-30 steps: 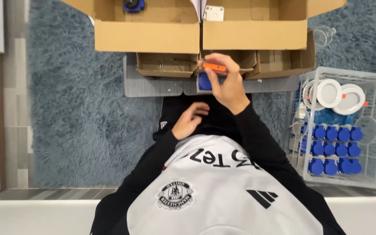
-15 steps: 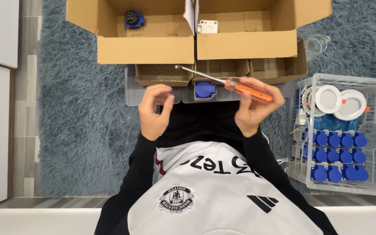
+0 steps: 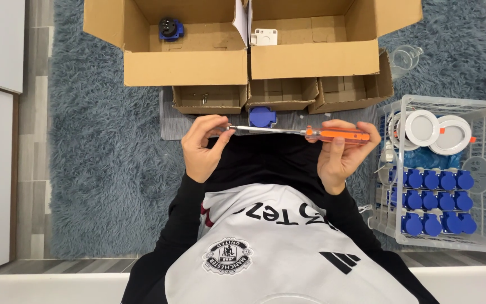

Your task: Assembling small electrical or hardware components by fitting blue parts into white housings and using a screwdriver.

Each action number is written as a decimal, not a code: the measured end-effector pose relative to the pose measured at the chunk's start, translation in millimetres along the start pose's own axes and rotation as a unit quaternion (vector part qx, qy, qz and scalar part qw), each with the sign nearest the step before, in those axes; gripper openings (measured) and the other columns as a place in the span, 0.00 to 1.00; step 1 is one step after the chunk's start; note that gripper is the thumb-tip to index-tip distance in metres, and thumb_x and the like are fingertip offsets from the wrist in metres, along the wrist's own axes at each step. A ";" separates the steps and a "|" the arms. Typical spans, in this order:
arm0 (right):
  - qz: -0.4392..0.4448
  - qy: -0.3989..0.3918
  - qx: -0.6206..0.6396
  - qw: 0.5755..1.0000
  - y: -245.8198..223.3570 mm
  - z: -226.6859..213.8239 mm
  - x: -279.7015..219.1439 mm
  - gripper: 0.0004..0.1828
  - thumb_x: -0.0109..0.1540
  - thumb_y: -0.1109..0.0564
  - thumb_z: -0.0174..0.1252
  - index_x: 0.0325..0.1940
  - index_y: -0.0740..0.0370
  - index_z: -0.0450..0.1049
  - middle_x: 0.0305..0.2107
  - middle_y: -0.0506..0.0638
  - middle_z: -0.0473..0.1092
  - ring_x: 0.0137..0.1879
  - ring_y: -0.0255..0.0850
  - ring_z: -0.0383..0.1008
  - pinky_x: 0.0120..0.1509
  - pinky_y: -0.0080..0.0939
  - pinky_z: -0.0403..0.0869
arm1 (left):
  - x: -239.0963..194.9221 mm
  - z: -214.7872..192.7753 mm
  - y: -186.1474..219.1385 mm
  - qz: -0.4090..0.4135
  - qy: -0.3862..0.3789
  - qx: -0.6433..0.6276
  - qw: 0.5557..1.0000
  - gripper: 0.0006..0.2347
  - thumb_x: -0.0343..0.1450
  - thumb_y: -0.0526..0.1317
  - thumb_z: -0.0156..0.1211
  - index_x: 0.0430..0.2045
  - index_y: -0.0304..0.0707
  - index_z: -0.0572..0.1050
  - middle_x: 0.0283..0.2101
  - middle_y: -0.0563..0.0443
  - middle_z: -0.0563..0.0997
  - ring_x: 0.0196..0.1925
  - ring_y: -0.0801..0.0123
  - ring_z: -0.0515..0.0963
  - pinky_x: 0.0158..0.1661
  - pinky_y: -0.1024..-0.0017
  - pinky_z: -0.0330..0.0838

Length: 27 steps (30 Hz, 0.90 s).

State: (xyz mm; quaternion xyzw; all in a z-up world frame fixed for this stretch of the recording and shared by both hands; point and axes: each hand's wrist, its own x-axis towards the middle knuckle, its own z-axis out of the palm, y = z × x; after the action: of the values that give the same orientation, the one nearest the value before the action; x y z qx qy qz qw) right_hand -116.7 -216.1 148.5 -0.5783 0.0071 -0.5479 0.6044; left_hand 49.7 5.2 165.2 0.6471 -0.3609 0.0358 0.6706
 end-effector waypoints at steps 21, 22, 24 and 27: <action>0.036 0.001 0.018 0.999 0.6 -4.8 -5.4 0.21 0.78 0.56 0.46 0.70 0.56 0.45 0.45 0.73 0.70 0.37 0.49 0.80 0.47 0.44 0.85 | -8.5 -8.1 0.3 -0.003 -0.032 -0.024 0.999 0.09 0.75 0.25 0.68 0.47 0.32 0.88 0.39 0.43 0.84 0.37 0.67 0.86 0.38 0.70 0.86; 0.037 0.001 0.017 0.999 -0.3 -6.3 -3.4 0.21 0.78 0.56 0.46 0.70 0.56 0.45 0.45 0.73 0.70 0.37 0.49 0.80 0.47 0.44 0.85 | -8.7 -8.4 0.7 -0.004 -0.032 -0.024 0.999 0.09 0.75 0.25 0.68 0.47 0.32 0.88 0.39 0.43 0.84 0.37 0.67 0.86 0.38 0.70 0.86; 0.038 -0.014 0.003 0.999 -2.4 -9.0 -0.5 0.22 0.77 0.56 0.47 0.70 0.57 0.45 0.45 0.75 0.71 0.36 0.49 0.79 0.46 0.45 0.84 | -8.8 -9.4 1.4 0.000 -0.054 -0.021 0.998 0.10 0.75 0.25 0.68 0.47 0.34 0.88 0.39 0.44 0.84 0.36 0.69 0.85 0.38 0.71 0.84; 0.011 -0.040 -0.046 0.998 5.3 -34.3 5.1 0.26 0.75 0.54 0.53 0.70 0.58 0.47 0.44 0.76 0.71 0.37 0.52 0.80 0.44 0.41 0.82 | -9.7 -12.2 5.3 0.010 -0.092 0.017 0.996 0.11 0.72 0.25 0.70 0.45 0.37 0.90 0.39 0.44 0.85 0.34 0.64 0.86 0.35 0.70 0.84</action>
State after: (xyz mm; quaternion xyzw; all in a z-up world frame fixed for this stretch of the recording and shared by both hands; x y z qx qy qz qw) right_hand -133.2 -244.6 136.6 -0.6268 0.0148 -0.5172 0.5827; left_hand 45.2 21.0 165.7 0.6550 -0.4270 -0.0107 0.6233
